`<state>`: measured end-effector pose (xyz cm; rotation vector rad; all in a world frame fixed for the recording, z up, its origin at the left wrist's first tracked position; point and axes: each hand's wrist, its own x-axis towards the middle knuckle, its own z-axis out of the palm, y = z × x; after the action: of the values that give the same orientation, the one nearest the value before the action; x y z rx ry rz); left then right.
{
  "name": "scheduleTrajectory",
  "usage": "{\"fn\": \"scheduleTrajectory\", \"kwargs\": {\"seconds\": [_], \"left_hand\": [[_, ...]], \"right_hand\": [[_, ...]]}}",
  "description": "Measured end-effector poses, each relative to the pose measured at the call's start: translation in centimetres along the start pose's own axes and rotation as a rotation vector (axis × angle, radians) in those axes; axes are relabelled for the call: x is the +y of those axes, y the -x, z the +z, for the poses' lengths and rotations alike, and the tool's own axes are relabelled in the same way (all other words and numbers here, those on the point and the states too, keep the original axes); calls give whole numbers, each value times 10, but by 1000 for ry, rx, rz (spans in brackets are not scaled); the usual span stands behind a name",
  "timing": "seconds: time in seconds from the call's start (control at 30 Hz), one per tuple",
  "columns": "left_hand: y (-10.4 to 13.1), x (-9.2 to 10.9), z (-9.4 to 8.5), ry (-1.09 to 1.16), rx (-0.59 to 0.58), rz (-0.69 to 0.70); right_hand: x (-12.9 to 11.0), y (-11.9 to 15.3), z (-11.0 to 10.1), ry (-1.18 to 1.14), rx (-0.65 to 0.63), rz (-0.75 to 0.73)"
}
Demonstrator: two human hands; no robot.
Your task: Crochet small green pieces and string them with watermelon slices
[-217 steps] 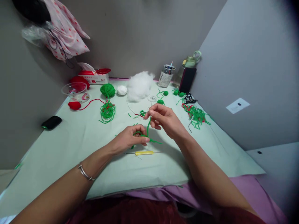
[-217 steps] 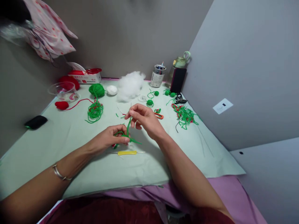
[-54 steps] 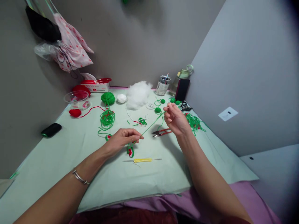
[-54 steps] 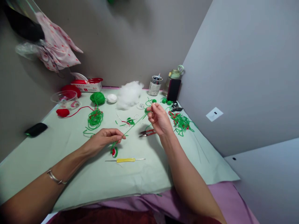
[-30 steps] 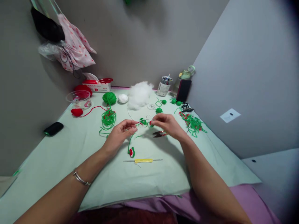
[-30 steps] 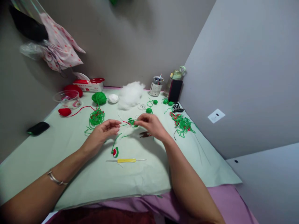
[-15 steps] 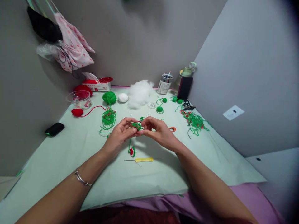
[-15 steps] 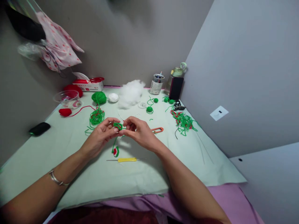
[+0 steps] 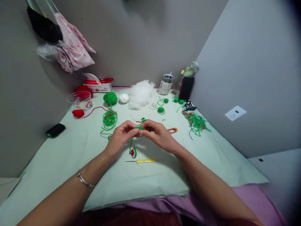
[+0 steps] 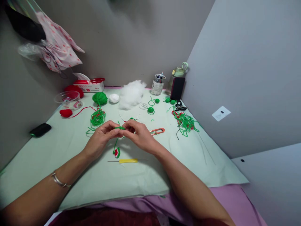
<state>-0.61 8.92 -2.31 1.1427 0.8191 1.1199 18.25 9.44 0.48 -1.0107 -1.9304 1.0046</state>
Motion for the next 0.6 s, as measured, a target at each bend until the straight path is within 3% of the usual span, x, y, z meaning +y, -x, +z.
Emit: {"fn": "scheduleTrajectory", "kwargs": {"seconds": [0.23, 0.47, 0.6], "left_hand": [[-1, 5, -2, 116, -43, -156], [-1, 4, 1, -36, 29, -15], [0, 4, 0, -75, 0, 15]], "right_hand": [[5, 1, 3, 193, 40, -207], [6, 0, 0, 39, 38, -35], [5, -2, -3, -125, -36, 41]]}}
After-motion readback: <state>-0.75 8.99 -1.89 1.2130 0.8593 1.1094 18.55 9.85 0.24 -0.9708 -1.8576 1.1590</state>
